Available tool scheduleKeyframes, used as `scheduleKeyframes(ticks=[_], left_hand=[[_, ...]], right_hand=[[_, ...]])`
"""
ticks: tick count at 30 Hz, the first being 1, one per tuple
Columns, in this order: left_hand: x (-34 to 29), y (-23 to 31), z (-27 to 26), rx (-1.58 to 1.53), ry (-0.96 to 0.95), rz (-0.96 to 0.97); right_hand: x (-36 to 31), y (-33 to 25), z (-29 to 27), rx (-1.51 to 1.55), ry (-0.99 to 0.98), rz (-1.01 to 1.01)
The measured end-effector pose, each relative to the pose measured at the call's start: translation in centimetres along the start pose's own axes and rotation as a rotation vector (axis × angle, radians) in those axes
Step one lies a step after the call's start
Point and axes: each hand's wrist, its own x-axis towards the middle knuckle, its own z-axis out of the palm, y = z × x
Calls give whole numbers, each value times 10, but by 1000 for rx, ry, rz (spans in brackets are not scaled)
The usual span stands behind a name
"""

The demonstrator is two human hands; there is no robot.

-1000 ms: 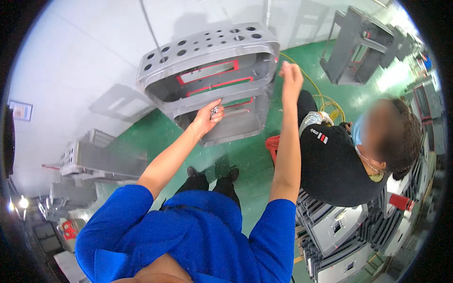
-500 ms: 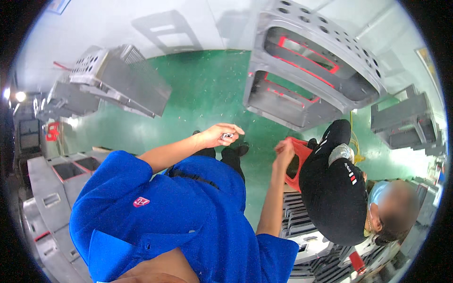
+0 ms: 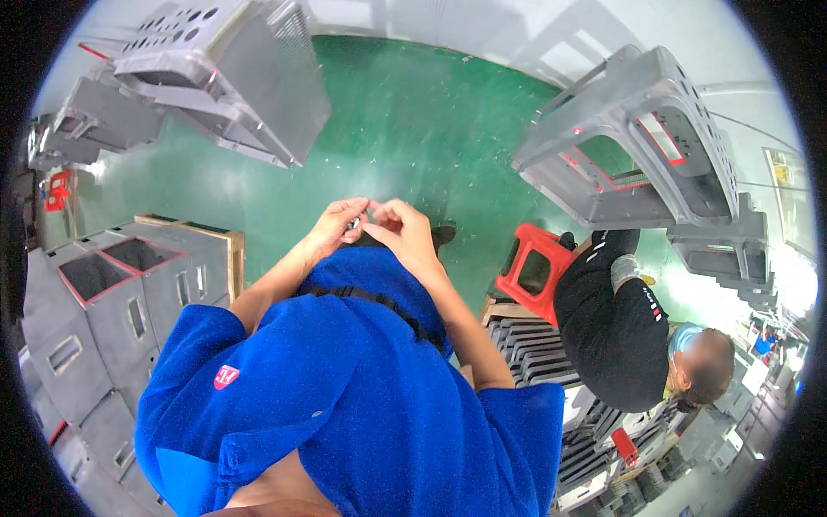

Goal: The person attaches screws and hooks to metal frames and then hangs them on a processing line rack.

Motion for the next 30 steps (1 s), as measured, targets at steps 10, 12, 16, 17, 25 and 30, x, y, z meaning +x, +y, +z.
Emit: scheduleKeyframes(ticks=[10, 12, 16, 17, 25, 30], left_hand=[[-49, 44, -55, 70, -16, 146], [-43, 46, -57, 87, -5, 148], [-23, 53, -47, -182, 95, 75], [-13, 54, -43, -150, 79, 79], [88, 76, 27, 194, -36, -93], [161, 98, 97, 291, -202, -11]], right_hand=[[57, -26, 95, -397, -145, -188], [62, -26, 95, -407, -122, -226], [65, -33, 87, -245, 25, -112], [67, -27, 80, -46, 95, -69], [57, 89, -31, 754, 507, 140], [52, 154, -91, 851, 592, 86]])
